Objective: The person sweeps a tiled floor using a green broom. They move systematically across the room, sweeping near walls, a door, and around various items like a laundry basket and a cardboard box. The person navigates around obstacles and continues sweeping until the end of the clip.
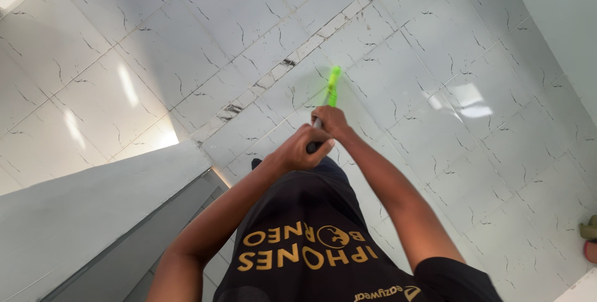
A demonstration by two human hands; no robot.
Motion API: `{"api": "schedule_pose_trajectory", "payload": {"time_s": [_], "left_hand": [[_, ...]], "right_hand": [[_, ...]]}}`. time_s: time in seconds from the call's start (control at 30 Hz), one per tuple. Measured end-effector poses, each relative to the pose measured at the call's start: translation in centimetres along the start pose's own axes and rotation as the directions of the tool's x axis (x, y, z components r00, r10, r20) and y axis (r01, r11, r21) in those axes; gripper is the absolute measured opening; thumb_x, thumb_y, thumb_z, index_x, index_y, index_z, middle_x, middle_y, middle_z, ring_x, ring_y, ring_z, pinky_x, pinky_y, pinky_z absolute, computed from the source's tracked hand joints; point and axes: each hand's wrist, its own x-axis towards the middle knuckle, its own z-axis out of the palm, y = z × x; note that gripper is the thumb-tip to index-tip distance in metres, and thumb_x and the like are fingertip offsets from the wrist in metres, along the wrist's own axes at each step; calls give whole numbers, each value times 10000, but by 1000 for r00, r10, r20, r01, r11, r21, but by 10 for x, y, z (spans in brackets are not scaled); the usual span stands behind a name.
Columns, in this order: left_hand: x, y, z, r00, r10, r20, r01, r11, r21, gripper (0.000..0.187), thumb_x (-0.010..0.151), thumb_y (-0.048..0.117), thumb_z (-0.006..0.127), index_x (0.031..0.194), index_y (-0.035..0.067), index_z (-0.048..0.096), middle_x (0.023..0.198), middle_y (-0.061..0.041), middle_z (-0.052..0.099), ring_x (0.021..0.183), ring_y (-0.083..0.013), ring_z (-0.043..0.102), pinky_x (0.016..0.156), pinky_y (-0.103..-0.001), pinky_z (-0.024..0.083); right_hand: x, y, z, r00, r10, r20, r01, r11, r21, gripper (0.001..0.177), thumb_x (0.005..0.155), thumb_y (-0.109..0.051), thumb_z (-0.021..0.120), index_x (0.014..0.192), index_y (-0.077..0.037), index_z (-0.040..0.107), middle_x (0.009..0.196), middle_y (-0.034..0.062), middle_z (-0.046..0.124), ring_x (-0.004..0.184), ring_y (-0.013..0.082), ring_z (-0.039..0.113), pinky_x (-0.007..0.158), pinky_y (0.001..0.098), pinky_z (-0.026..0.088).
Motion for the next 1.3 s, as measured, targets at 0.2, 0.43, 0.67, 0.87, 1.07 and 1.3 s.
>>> {"api": "schedule_pose_trajectory", "payload": {"time_s": [0.2,0.43,0.67,0.87,1.07,1.3], "left_hand": [[16,-1,2,996,38,85,-54,979,197,317,920,89,621,609,36,583,524,-75,534,440,-229,481,508,-398,403],[65,27,14,961,7,277,-106,933,343,328,853,133,663,546,66,573,480,-64,550,431,-261,521,510,-416,412],[98,65,-6,959,229,168,-257,951,171,356,920,136,652,581,67,565,492,-54,506,446,-222,484,510,-387,386],[104,49,-16,993,36,113,-48,993,106,279,924,109,604,651,55,622,475,-53,490,421,-203,458,503,-384,384],[97,13,12,985,99,142,-122,978,167,307,928,88,600,623,61,615,494,-46,508,462,-214,467,567,-399,427],[115,-6,26,990,-47,134,2,946,324,338,907,91,608,569,84,592,482,-28,527,451,-190,474,531,-399,450]], "right_hand": [[20,-21,-15,986,2,-169,12,997,78,128,676,-59,706,726,-169,663,839,35,705,794,277,690,657,395,531],[22,-22,-83,971,47,-234,16,965,264,157,732,1,663,772,-151,659,775,11,718,680,218,695,620,360,527],[14,-15,-140,985,10,-173,41,957,288,181,836,-223,783,904,-111,658,740,27,717,705,253,702,641,380,533],[18,26,-110,997,-16,-73,24,993,114,190,858,-306,790,844,-143,693,771,50,735,739,272,721,667,400,553],[27,61,-65,991,-33,-133,54,986,157,157,870,-285,755,854,-138,702,896,32,742,826,284,718,707,410,565],[61,52,-70,975,-3,-224,47,981,191,194,950,-303,677,870,-129,704,936,53,721,849,308,704,733,435,552]]}}
